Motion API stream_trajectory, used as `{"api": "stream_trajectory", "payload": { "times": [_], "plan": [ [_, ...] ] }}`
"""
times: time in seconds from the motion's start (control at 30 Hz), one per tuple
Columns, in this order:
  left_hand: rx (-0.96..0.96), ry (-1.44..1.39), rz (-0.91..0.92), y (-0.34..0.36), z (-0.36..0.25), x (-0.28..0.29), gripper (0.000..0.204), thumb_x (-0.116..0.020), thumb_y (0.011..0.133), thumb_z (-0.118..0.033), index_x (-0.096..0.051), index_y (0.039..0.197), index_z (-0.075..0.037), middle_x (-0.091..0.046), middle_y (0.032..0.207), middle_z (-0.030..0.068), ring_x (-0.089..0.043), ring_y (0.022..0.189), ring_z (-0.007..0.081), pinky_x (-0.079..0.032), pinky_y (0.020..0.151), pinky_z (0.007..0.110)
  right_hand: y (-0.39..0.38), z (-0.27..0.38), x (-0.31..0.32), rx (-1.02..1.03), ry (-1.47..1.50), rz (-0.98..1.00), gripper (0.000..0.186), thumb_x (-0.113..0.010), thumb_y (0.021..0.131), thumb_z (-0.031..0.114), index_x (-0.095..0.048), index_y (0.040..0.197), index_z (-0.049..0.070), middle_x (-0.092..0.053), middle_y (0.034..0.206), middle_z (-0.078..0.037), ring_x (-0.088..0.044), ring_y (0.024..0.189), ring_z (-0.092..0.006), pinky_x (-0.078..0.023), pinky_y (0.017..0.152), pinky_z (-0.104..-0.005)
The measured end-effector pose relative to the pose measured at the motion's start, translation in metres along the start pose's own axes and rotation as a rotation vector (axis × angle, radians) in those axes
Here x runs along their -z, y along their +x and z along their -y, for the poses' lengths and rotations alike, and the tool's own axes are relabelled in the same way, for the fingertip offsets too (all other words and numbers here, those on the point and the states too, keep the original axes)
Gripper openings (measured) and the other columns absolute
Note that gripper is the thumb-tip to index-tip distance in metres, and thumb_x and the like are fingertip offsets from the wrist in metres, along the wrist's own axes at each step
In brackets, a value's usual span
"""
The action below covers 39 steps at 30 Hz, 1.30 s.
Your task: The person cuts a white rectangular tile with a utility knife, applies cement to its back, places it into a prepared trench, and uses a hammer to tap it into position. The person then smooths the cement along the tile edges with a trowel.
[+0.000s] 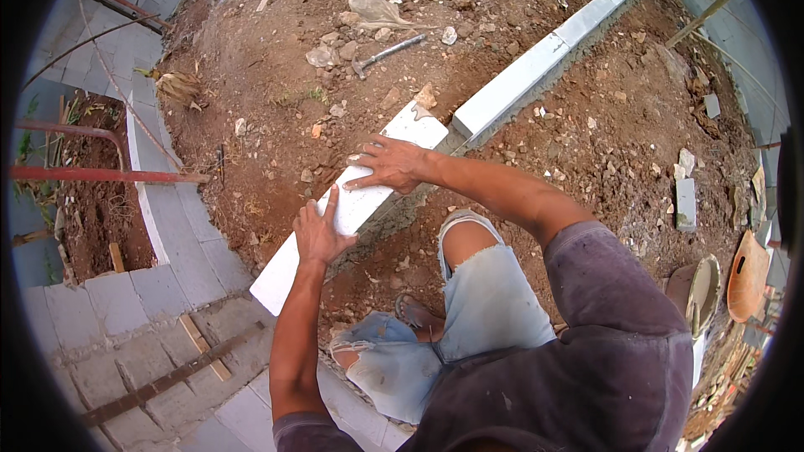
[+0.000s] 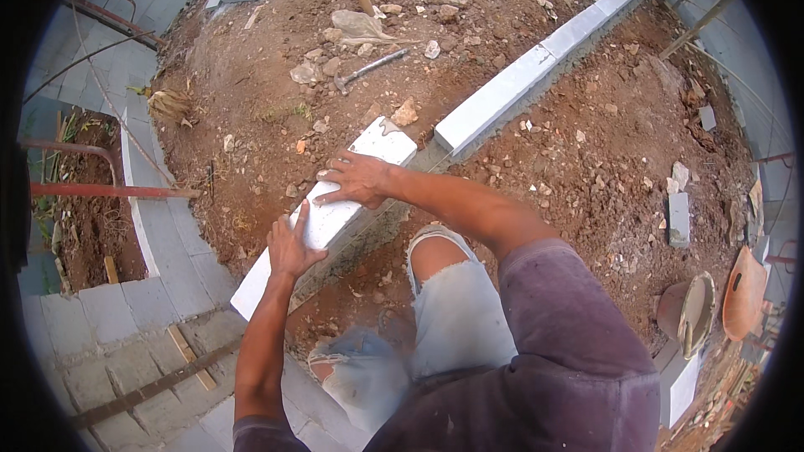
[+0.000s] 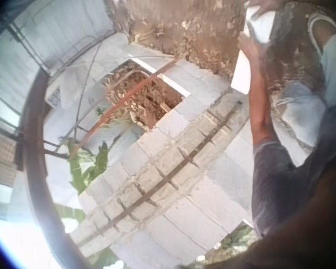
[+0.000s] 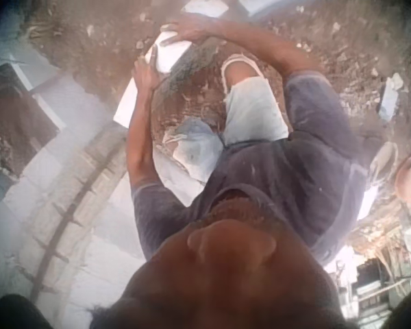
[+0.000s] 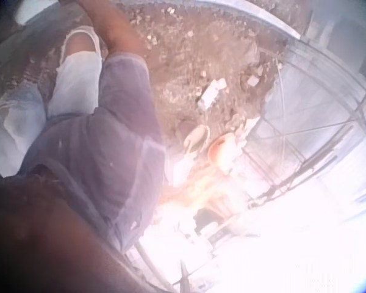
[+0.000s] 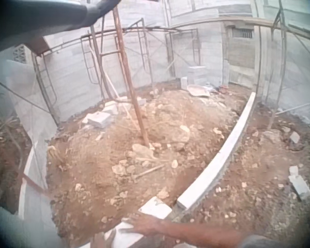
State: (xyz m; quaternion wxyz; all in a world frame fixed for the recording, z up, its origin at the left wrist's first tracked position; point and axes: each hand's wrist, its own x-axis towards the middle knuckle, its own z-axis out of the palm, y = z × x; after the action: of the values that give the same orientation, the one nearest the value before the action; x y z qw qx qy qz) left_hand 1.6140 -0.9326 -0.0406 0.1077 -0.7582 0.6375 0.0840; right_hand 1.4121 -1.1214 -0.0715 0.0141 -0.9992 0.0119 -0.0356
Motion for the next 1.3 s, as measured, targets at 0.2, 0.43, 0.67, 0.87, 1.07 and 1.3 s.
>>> {"api": "stream_trajectory", "payload": {
  "times": [0.2, 0.43, 0.67, 0.87, 1.07, 1.3],
  "plan": [
    [-0.081, 0.033, -0.027, 0.081, -0.032, -0.113, 0.125, -0.093, 0.061, -0.051, -0.025, 0.164, -0.031, -0.051, 0.122, 0.0187, -0.052, 0.115, 0.038, -0.045, 0.096, 0.052, -0.032, -0.046, -0.136, -0.058, -0.022, 0.014, 0.107, -0.089, 0.066, 0.032, -0.034, 0.157, 0.045, -0.041, 0.159, -0.012, -0.04, 0.145, -0.0345, -0.026, 0.122, -0.0546],
    [-0.142, 0.045, -0.004, 0.152, -0.062, -0.206, 0.129, -0.094, 0.06, -0.051, -0.022, 0.165, -0.029, -0.051, 0.125, 0.0216, -0.052, 0.116, 0.0399, -0.044, 0.099, 0.054, -0.067, -0.079, -0.229, -0.127, -0.006, 0.038, 0.107, -0.089, 0.066, 0.031, -0.035, 0.157, 0.046, -0.038, 0.162, -0.012, -0.037, 0.148, -0.0348, -0.022, 0.125, -0.056],
    [-0.17, 0.038, -0.007, 0.178, -0.08, -0.245, 0.13, -0.094, 0.06, -0.051, -0.021, 0.165, -0.027, -0.051, 0.12, 0.0204, -0.052, 0.113, 0.0402, -0.045, 0.097, 0.053, -0.083, -0.1, -0.272, -0.142, -0.005, 0.082, 0.113, -0.093, 0.061, 0.037, -0.033, 0.156, 0.048, -0.041, 0.16, -0.01, -0.037, 0.148, -0.0326, -0.021, 0.125, -0.0556],
    [-0.176, 0.002, 0.034, 0.187, -0.083, -0.266, 0.131, -0.095, 0.059, -0.051, -0.022, 0.165, -0.025, -0.052, 0.116, 0.0212, -0.052, 0.111, 0.0407, -0.046, 0.095, 0.053, -0.085, -0.102, -0.292, -0.131, 0.031, 0.106, 0.116, -0.095, 0.059, 0.042, -0.033, 0.156, 0.049, -0.039, 0.161, -0.009, -0.037, 0.148, -0.0318, -0.023, 0.124, -0.0538],
    [-0.162, -0.011, 0.051, 0.193, -0.082, -0.275, 0.132, -0.096, 0.057, -0.048, -0.022, 0.165, -0.025, -0.051, 0.118, 0.0216, -0.053, 0.112, 0.0411, -0.046, 0.096, 0.054, -0.088, -0.106, -0.302, -0.158, 0.11, 0.133, 0.11, -0.092, 0.063, 0.033, -0.035, 0.156, 0.048, -0.038, 0.163, -0.009, -0.035, 0.149, -0.0344, -0.02, 0.126, -0.0559],
    [-0.112, -0.066, 0.113, 0.196, -0.09, -0.266, 0.131, -0.094, 0.058, -0.054, -0.022, 0.165, -0.029, -0.05, 0.131, 0.0208, -0.051, 0.122, 0.0403, -0.041, 0.103, 0.056, -0.086, -0.104, -0.297, -0.201, 0.171, 0.147, 0.109, -0.089, 0.066, 0.026, -0.033, 0.157, 0.048, -0.036, 0.164, -0.008, -0.035, 0.15, -0.0336, -0.018, 0.127, -0.0542]
  ]
}}
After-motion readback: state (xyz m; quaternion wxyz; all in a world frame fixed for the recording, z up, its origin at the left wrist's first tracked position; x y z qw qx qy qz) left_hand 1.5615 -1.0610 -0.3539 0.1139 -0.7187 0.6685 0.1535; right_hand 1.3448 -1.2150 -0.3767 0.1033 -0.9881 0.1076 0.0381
